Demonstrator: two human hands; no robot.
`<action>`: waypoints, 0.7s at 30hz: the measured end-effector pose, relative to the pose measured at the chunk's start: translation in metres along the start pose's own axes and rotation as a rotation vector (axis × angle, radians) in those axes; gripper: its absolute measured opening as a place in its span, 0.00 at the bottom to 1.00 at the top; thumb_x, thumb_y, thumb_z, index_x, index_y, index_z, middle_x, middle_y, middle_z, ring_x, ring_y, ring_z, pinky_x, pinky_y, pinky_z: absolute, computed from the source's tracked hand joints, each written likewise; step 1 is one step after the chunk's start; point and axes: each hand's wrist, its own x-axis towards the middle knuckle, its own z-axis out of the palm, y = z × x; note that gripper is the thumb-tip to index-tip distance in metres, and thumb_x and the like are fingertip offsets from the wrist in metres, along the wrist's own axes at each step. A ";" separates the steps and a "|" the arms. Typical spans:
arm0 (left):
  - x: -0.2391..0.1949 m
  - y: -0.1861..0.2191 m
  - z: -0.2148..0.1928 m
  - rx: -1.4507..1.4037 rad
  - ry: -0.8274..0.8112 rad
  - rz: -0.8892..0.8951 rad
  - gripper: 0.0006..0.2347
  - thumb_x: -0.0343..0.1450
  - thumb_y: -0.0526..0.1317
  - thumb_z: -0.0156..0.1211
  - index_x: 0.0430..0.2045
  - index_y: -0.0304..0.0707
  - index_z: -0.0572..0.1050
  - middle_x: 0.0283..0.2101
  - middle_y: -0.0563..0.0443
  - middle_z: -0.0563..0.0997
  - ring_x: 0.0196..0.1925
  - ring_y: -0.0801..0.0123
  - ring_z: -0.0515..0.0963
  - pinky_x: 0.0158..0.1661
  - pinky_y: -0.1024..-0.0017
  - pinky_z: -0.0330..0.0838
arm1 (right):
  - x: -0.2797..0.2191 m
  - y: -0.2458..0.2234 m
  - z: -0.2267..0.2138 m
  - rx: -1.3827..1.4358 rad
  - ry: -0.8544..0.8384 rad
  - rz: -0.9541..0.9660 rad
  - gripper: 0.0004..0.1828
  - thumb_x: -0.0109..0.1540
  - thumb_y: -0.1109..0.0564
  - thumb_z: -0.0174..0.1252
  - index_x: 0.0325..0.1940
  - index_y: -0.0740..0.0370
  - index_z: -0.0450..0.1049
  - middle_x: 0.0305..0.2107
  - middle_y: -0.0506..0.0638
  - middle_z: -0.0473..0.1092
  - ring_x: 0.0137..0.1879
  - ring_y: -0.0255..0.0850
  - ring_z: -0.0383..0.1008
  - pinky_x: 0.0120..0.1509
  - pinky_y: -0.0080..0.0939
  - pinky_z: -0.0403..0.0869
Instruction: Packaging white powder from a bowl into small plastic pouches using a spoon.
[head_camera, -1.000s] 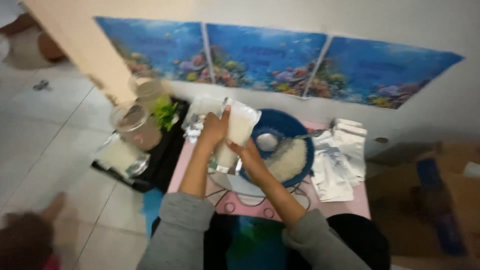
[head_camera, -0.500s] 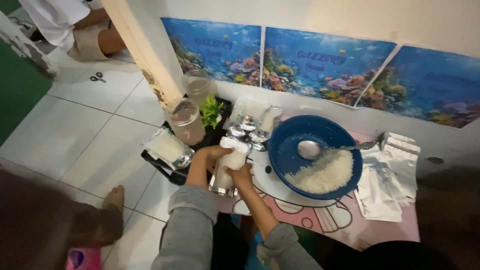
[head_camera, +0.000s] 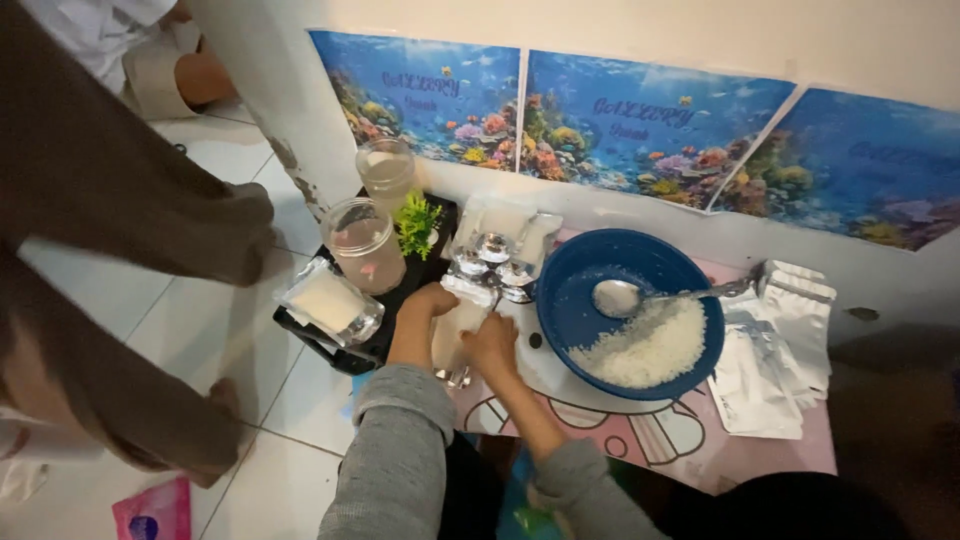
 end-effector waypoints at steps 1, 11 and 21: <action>0.018 0.001 0.008 0.001 -0.002 0.003 0.29 0.70 0.48 0.60 0.63 0.28 0.65 0.61 0.30 0.72 0.62 0.41 0.73 0.54 0.42 0.73 | 0.006 0.003 -0.013 -0.001 0.003 0.002 0.32 0.57 0.55 0.67 0.59 0.80 0.68 0.53 0.75 0.65 0.63 0.74 0.67 0.67 0.65 0.68; -0.111 0.194 0.070 0.329 0.179 0.395 0.16 0.71 0.45 0.51 0.31 0.32 0.84 0.31 0.36 0.85 0.44 0.45 0.85 0.44 0.53 0.78 | 0.014 0.038 -0.263 -0.411 0.236 -0.170 0.17 0.65 0.52 0.51 0.38 0.63 0.83 0.35 0.66 0.79 0.52 0.67 0.78 0.59 0.68 0.71; -0.066 0.291 0.215 0.459 0.112 0.601 0.09 0.67 0.39 0.59 0.25 0.29 0.81 0.29 0.35 0.83 0.39 0.40 0.84 0.37 0.52 0.80 | 0.091 0.287 -0.366 -0.444 0.196 0.382 0.22 0.55 0.57 0.63 0.49 0.74 0.80 0.40 0.73 0.77 0.53 0.70 0.77 0.53 0.68 0.75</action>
